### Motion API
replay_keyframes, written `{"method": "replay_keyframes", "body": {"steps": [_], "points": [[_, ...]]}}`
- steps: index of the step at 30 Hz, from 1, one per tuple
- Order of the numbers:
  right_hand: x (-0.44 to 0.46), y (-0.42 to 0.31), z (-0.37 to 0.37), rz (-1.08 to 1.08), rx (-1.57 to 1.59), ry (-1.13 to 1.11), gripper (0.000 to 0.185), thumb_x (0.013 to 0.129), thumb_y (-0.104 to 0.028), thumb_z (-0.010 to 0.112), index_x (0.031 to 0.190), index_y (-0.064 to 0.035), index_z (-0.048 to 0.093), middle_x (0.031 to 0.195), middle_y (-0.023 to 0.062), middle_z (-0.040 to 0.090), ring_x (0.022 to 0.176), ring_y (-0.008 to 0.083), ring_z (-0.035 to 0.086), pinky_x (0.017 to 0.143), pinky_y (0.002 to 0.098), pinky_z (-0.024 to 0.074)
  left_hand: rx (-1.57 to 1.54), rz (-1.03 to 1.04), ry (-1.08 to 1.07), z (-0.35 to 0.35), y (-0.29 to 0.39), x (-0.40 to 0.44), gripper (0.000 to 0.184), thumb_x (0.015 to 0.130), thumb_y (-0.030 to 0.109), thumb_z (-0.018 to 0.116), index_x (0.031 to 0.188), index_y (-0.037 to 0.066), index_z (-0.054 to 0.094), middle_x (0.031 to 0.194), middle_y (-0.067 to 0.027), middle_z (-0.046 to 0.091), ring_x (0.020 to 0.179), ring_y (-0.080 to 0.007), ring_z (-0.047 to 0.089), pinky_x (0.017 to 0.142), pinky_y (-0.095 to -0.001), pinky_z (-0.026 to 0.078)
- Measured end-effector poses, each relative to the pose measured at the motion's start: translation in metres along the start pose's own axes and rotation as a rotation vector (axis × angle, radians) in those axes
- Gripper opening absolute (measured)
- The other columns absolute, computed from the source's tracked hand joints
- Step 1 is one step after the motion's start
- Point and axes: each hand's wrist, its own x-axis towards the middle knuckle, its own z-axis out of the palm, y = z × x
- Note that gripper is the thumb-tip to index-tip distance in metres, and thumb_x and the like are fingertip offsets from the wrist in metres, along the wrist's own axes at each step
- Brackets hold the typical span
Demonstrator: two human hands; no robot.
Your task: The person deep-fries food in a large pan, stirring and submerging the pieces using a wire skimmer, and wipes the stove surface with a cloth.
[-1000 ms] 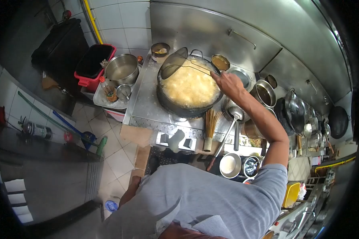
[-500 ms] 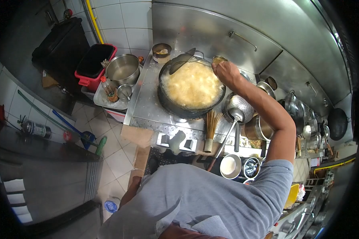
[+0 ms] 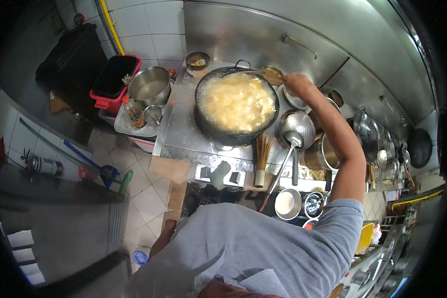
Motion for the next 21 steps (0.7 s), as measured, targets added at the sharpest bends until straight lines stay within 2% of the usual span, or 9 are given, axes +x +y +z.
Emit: {"method": "replay_keyframes", "body": {"steps": [5,8,10,11,12,14,16,19,21], "points": [[-0.024,0.021,0.008,0.067,0.137,-0.136,0.032,0.075,-0.003,0.051,0.103,-0.0032,0.065,0.086,0.0244,0.067,0.083,0.0376,0.067,0.068,0.0451,0.0544,0.040,0.024,-0.006,-0.006,0.002,0.005,0.016,0.076,0.010,0.056,0.073,-0.002,0.067,0.066,-0.0152,0.064,0.063,-0.0257,0.065,0.054,-0.0405,0.050],[-0.034,0.038,0.031,0.066,0.155,-0.254,0.041,0.076,-0.001,0.048,0.115,-0.0030,0.061,0.087,0.0257,0.066,0.082,0.0369,0.067,0.066,0.0438,0.0547,0.078,0.050,-0.009,-0.008,0.002,0.010,0.017,0.077,0.010,0.056,0.073,-0.002,0.067,0.065,-0.0152,0.064,0.063,-0.0256,0.066,0.054,-0.0406,0.050],[-0.052,0.040,0.042,0.235,0.397,-0.306,0.048,0.079,-0.001,0.047,0.125,-0.0058,0.057,0.093,0.0267,0.066,0.080,0.0354,0.068,0.062,0.0426,0.0548,0.109,0.073,-0.010,-0.012,0.002,0.013,0.017,0.077,0.010,0.056,0.073,-0.002,0.068,0.065,-0.0152,0.064,0.063,-0.0255,0.066,0.054,-0.0406,0.050],[-0.067,0.019,0.008,0.321,0.424,-0.404,0.052,0.080,0.000,0.046,0.131,-0.0081,0.053,0.104,0.0259,0.065,0.089,0.0345,0.067,0.072,0.0413,0.0550,0.128,0.091,-0.009,-0.014,0.002,0.015,0.017,0.077,0.010,0.056,0.073,-0.002,0.068,0.065,-0.0152,0.064,0.063,-0.0254,0.066,0.054,-0.0406,0.050],[-0.078,0.018,0.009,0.325,0.427,-0.407,0.052,0.080,0.000,0.046,0.131,-0.0081,0.053,0.104,0.0259,0.065,0.089,0.0345,0.067,0.072,0.0413,0.0550,0.149,0.107,-0.008,-0.018,0.003,0.016,0.017,0.077,0.010,0.056,0.073,-0.002,0.068,0.065,-0.0153,0.064,0.063,-0.0254,0.066,0.054,-0.0406,0.050],[-0.097,0.024,0.015,0.157,0.442,-0.127,0.053,0.079,0.000,0.046,0.131,-0.0073,0.054,0.111,0.0242,0.064,0.100,0.0352,0.064,0.086,0.0393,0.0514,0.193,0.155,0.001,-0.025,0.006,0.020,0.017,0.077,0.010,0.056,0.074,-0.002,0.068,0.064,-0.0153,0.064,0.063,-0.0253,0.066,0.054,-0.0406,0.050],[-0.113,0.036,0.018,0.183,0.464,-0.087,0.053,0.077,0.002,0.046,0.129,-0.0057,0.055,0.110,0.0251,0.064,0.100,0.0364,0.064,0.088,0.0402,0.0499,0.175,0.158,0.003,-0.036,0.011,0.026,0.017,0.077,0.010,0.056,0.074,-0.001,0.068,0.064,-0.0153,0.064,0.063,-0.0253,0.066,0.054,-0.0406,0.050],[-0.143,0.035,-0.005,0.223,0.480,-0.043,0.052,0.077,0.003,0.048,0.127,-0.0056,0.056,0.109,0.0255,0.063,0.100,0.0377,0.063,0.090,0.0417,0.0484,-0.069,-0.044,-0.054,-0.057,0.030,0.019,0.021,0.081,0.015,0.054,0.074,0.004,0.071,0.069,-0.0143,0.067,0.067,-0.0244,0.069,0.058,-0.0396,0.053],[-0.168,0.028,-0.032,0.236,0.476,-0.042,0.051,0.077,0.002,0.049,0.127,-0.0070,0.056,0.109,0.0250,0.063,0.101,0.0379,0.062,0.089,0.0422,0.0483,-0.062,-0.068,-0.066,-0.049,0.027,0.030,0.020,0.081,0.016,0.056,0.076,0.005,0.072,0.071,-0.0134,0.068,0.067,-0.0242,0.069,0.059,-0.0394,0.053]]}}
